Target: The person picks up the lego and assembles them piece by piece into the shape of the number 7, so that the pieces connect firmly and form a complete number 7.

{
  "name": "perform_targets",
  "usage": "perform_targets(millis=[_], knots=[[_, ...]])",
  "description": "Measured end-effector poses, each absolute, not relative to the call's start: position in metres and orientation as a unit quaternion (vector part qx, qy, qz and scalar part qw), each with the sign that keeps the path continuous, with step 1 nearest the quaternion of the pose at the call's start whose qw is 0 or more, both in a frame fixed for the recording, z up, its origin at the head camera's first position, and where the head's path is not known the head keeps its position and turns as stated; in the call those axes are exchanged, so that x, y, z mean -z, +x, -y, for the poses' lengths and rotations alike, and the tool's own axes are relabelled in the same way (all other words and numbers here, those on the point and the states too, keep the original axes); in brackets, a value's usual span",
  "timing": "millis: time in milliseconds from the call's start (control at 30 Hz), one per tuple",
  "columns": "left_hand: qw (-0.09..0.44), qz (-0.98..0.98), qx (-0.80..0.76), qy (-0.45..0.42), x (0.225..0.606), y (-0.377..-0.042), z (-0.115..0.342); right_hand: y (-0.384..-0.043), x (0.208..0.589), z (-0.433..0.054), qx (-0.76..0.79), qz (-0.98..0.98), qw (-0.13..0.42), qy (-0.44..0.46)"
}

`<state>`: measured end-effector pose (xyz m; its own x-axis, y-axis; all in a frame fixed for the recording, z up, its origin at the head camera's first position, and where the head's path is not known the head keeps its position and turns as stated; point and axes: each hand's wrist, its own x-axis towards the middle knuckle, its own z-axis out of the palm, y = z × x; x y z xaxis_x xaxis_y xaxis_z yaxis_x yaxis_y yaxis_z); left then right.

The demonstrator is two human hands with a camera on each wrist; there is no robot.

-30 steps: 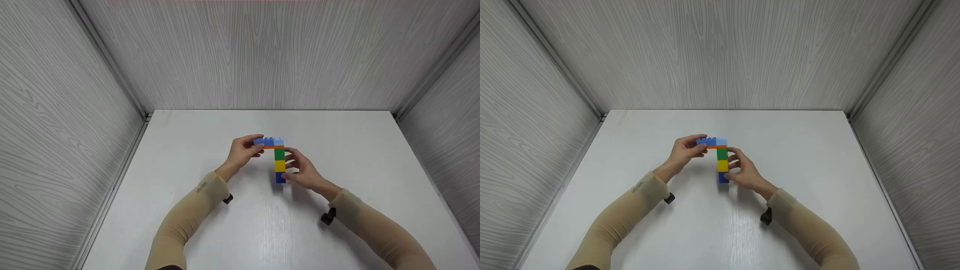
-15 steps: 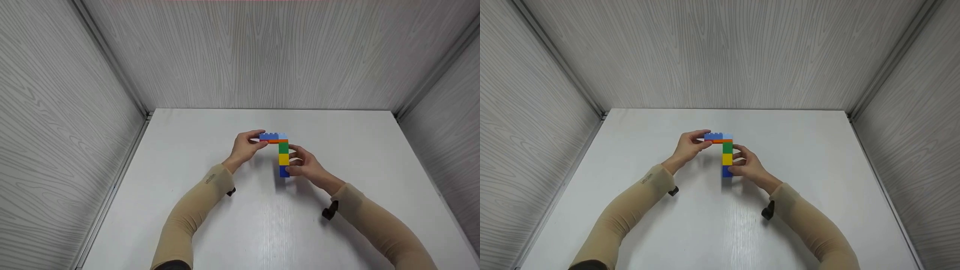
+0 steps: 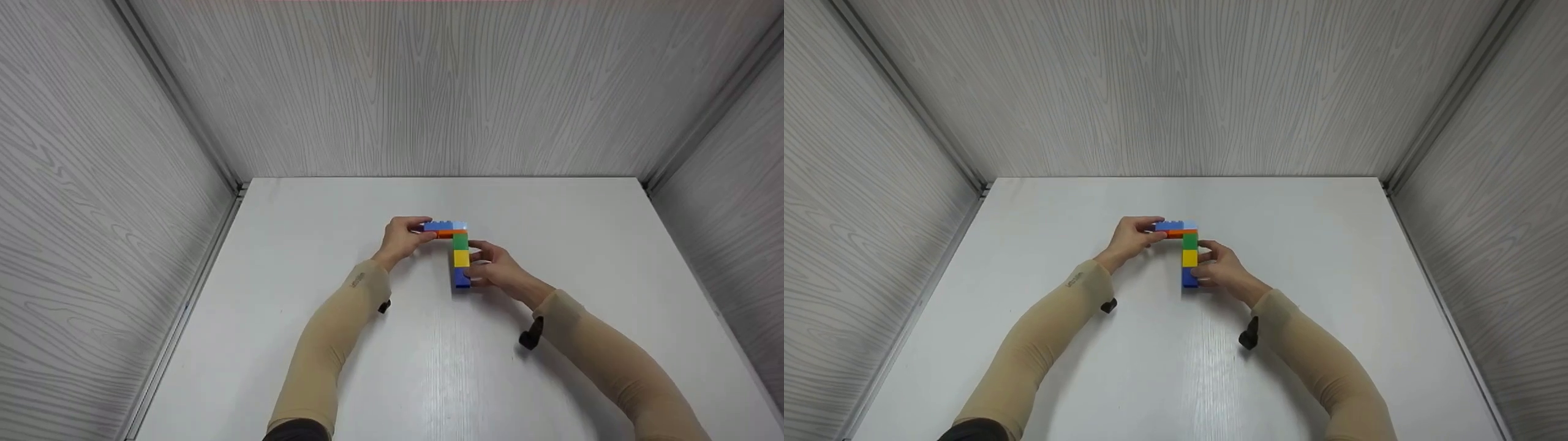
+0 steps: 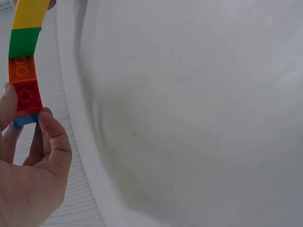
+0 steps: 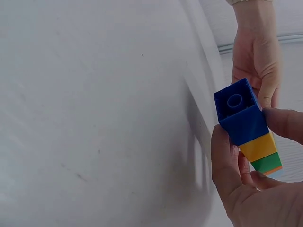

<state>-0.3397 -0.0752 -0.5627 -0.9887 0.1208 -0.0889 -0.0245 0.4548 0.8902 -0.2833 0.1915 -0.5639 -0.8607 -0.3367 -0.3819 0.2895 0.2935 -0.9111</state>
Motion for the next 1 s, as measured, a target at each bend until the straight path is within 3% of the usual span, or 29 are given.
perform_targets(millis=[467, 1000], knots=[[0.108, -0.856, -0.506, 0.008, 0.575, -0.346, 0.076, -0.282, 0.569, -0.182, 0.559, -0.784, 0.269, 0.008], [0.114, -0.872, -0.475, 0.018, 0.578, -0.348, 0.075, -0.282, 0.564, -0.177, 0.493, -0.826, 0.272, -0.005]])
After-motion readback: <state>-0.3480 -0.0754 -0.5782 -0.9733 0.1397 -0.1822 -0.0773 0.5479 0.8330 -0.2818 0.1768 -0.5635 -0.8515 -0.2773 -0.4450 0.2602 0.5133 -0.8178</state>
